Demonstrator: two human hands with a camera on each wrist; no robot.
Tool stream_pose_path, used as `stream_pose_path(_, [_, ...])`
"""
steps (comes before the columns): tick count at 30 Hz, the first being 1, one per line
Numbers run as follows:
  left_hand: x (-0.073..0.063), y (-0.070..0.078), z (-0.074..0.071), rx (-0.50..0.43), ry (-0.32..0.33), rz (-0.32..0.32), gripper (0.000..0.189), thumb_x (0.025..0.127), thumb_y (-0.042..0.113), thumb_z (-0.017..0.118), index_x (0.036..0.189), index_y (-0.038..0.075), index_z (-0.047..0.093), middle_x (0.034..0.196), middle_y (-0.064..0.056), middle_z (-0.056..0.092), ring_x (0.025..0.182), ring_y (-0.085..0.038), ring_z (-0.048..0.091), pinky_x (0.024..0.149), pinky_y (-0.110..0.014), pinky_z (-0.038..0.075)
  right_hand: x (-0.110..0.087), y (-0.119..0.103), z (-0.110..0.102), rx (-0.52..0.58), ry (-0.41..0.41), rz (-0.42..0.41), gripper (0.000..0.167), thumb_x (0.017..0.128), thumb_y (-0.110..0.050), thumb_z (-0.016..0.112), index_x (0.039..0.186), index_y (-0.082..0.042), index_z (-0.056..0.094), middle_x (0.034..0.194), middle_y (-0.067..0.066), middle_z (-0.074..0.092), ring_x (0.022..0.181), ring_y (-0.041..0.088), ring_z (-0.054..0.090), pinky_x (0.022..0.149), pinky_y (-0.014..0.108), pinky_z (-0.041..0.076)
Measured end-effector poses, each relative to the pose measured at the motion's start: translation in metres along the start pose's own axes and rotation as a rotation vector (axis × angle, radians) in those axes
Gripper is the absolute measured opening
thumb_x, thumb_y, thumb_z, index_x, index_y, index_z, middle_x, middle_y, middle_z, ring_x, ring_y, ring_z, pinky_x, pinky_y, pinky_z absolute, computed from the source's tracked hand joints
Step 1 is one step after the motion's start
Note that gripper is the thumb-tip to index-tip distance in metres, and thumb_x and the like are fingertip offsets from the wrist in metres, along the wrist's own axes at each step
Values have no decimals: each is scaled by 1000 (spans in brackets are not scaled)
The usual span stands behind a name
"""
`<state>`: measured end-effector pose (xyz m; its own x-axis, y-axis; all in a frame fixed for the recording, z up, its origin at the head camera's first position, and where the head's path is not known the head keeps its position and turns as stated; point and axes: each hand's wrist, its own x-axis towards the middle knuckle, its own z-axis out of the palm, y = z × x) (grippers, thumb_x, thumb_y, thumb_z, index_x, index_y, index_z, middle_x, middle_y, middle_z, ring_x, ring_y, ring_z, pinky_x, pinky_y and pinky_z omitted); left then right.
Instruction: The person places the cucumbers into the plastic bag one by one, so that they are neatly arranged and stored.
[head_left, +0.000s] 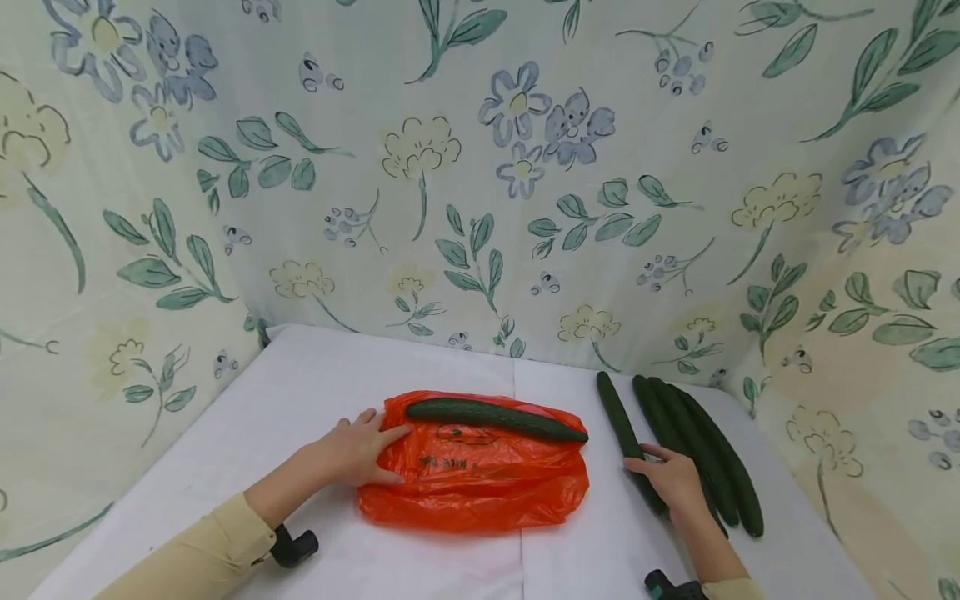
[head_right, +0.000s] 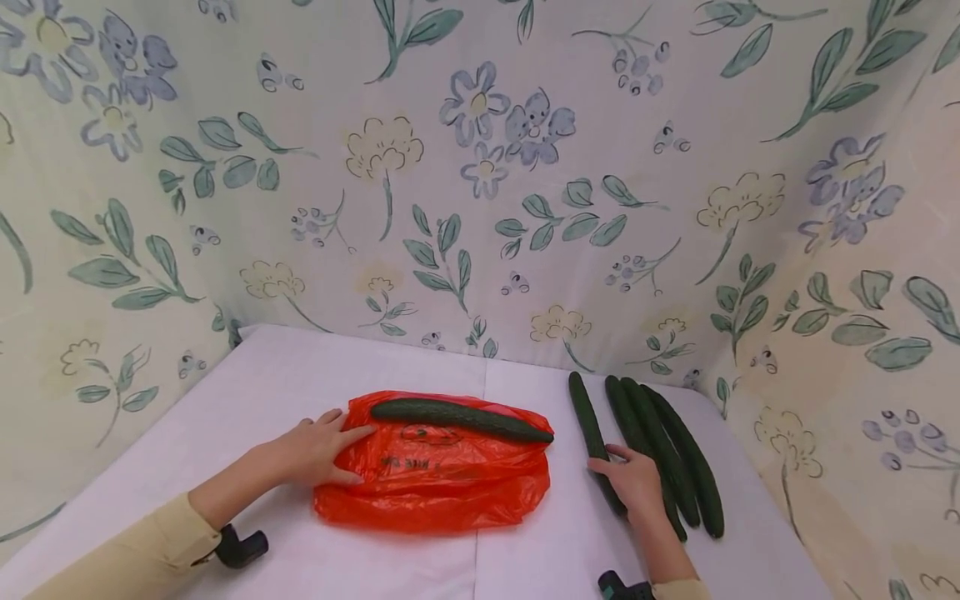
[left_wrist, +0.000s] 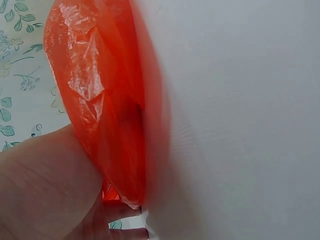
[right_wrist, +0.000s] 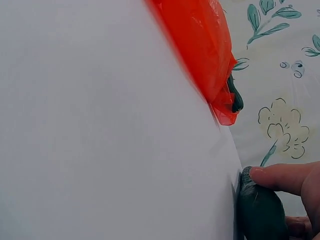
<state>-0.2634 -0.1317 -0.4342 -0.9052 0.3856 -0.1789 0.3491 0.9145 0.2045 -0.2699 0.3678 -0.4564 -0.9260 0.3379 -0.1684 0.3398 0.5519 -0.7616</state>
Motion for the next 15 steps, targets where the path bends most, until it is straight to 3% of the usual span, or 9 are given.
stream_pose_path(8, [1,-1,0,0,5,9,88,79,64,74,152,25,46,157,-22,39,145,-46,32,107,-72,35,-2,-3,-3,-25,14,4,75,86,-41,77,139,6,53,149,37,38,138,53,34,111,65,34])
stream_pose_path(15, [1,-2,0,-6,-5,6,88,79,64,74,152,25,46,157,-21,39,145,-46,31,107,-73,34,-5,-1,1,-49,49,-28,64,87,-34,75,132,8,58,137,34,52,126,48,49,101,61,45])
